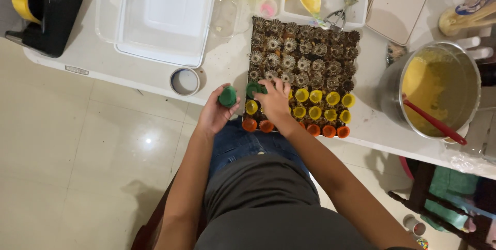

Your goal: Arranging colorful cupcake liners into a baking tray.

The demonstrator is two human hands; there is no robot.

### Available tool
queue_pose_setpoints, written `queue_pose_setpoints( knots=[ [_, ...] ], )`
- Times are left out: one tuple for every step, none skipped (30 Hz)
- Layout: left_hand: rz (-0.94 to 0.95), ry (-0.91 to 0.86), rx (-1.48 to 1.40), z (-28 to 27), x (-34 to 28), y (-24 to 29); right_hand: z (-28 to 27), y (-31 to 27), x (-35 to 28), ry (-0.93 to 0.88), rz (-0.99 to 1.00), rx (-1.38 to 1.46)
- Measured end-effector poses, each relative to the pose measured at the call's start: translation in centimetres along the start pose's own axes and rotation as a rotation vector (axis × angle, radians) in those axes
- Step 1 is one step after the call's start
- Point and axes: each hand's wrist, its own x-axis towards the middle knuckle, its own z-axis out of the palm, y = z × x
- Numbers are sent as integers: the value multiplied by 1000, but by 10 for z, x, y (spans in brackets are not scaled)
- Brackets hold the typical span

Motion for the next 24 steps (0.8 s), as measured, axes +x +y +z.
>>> queue_pose_setpoints(
  knots=[
    [1, -1, -2, -4, 2, -2, 0, 1, 1, 0, -2, -2],
    [9, -24, -9, -8, 4, -5, 1, 1, 3, 0, 15, 17],
    [17, -48, -15, -12, 7, -7, 2, 1, 5, 0, 32, 37],
    [17, -44, -18, -14, 7, -7, 1, 1, 7, -4, 31, 38],
    [12, -48, -15, -16, 7, -7, 1, 0, 8, -37, 46, 22],
    [5, -51, -11, -17, 7, -7, 0, -1, 9, -69, 64, 6],
    [4, -48, -12, -18, 6, -8, 0, -2, 10, -72, 64, 8],
    [4, -46, -5, -17, 5, -8, 1, -3, 12, -127, 72, -26],
    [5, -43, 1, -17, 5, -7, 1, -3, 14, -183, 80, -59],
    [1, -44, 3, -16, 5, -8, 2, -4, 14, -182, 84, -59],
    [0, -38, 9, -15, 5, -8, 4, -4, 14, -192, 68, -105],
    [-1, -31, 15, -15, 4, -8, 6, -4, 14, -201, 52, -149],
    [-5, -30, 18, -16, 4, -8, 7, -6, 15, -201, 57, -147],
    [-9, -29, 22, -16, 5, -9, 6, -6, 15, -183, 43, -140],
    [-12, -28, 26, -16, 6, -10, 6, -5, 16, -165, 29, -133],
    [-17, -32, 29, -16, 6, -10, 5, -6, 17, -164, 36, -135],
    [-22, -42, 20, -15, 7, -10, 4, -6, 18, -168, 34, -128],
    [-25, -49, 10, -16, 7, -10, 3, -7, 19, -173, 30, -120],
    [-29, -50, 12, -14, 7, -10, 3, -6, 19, -174, 34, -119],
    [-28, -38, 22, -13, 6, -9, 3, -6, 19, -196, 28, -118],
    [-26, -25, 32, -12, 5, -9, 3, -6, 19, -218, 22, -116],
    [-28, -24, 33, -12, 5, -9, 4, -6, 19, -218, 24, -114],
    [-28, -30, 30, -11, 5, -8, 5, -5, 19, -226, 1, -154],
    [-27, -37, 26, -11, 4, -9, 5, -5, 19, -234, -21, -194]
  ],
)
